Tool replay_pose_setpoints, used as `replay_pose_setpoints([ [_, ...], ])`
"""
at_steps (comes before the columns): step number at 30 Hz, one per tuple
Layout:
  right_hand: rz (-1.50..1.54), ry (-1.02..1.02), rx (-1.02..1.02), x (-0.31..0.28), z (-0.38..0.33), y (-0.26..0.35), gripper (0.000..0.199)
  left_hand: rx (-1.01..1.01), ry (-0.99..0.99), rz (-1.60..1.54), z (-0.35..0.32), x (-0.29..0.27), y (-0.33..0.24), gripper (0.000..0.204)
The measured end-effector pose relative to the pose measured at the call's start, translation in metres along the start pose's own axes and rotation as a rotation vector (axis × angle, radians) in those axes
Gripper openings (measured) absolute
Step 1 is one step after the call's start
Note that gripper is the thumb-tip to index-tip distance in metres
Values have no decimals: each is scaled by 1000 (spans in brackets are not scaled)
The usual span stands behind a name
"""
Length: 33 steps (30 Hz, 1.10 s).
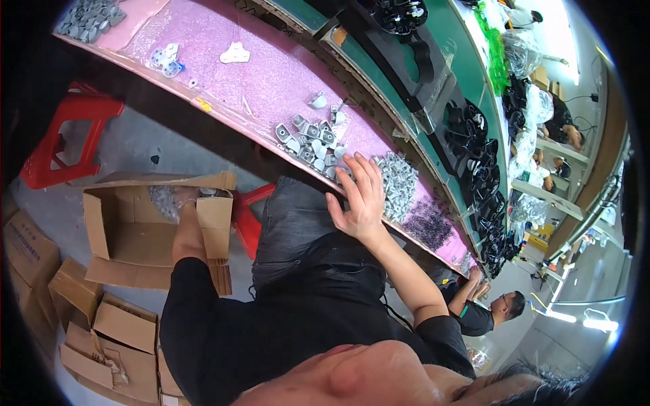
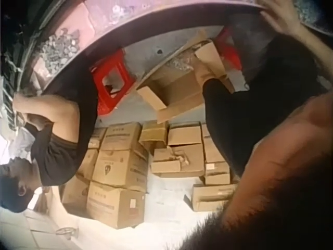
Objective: Assembling internal components and external shells of game controllers on a production line.
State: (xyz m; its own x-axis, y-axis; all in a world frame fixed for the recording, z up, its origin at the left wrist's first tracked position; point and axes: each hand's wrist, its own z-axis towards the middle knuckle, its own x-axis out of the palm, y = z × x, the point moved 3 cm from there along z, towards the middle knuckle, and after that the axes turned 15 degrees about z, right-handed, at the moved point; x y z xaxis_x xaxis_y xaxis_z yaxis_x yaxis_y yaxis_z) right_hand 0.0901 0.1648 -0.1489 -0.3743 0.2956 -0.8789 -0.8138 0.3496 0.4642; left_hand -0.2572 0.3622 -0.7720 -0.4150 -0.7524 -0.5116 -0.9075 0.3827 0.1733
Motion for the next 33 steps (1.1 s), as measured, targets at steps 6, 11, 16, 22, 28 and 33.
replay_pose_setpoints([
  [6,-29,-7,19,-6,3,2,53,846,597,-660,-17,-88,-34,70],
  [11,9,15,33,-1,0,-1,53,856,424,-476,-20,-109,-94,68],
  [16,7,24,51,-3,-1,-2,55,778,241,-314,-12,-101,-99,66],
  [22,17,33,53,-3,2,-2,54,603,43,-155,-8,-65,-70,64],
  [28,0,41,78,-5,5,0,54,400,-138,-4,-5,-30,-35,62],
  [33,30,46,57,-3,3,1,51,341,-303,142,27,-1,-8,51],
])
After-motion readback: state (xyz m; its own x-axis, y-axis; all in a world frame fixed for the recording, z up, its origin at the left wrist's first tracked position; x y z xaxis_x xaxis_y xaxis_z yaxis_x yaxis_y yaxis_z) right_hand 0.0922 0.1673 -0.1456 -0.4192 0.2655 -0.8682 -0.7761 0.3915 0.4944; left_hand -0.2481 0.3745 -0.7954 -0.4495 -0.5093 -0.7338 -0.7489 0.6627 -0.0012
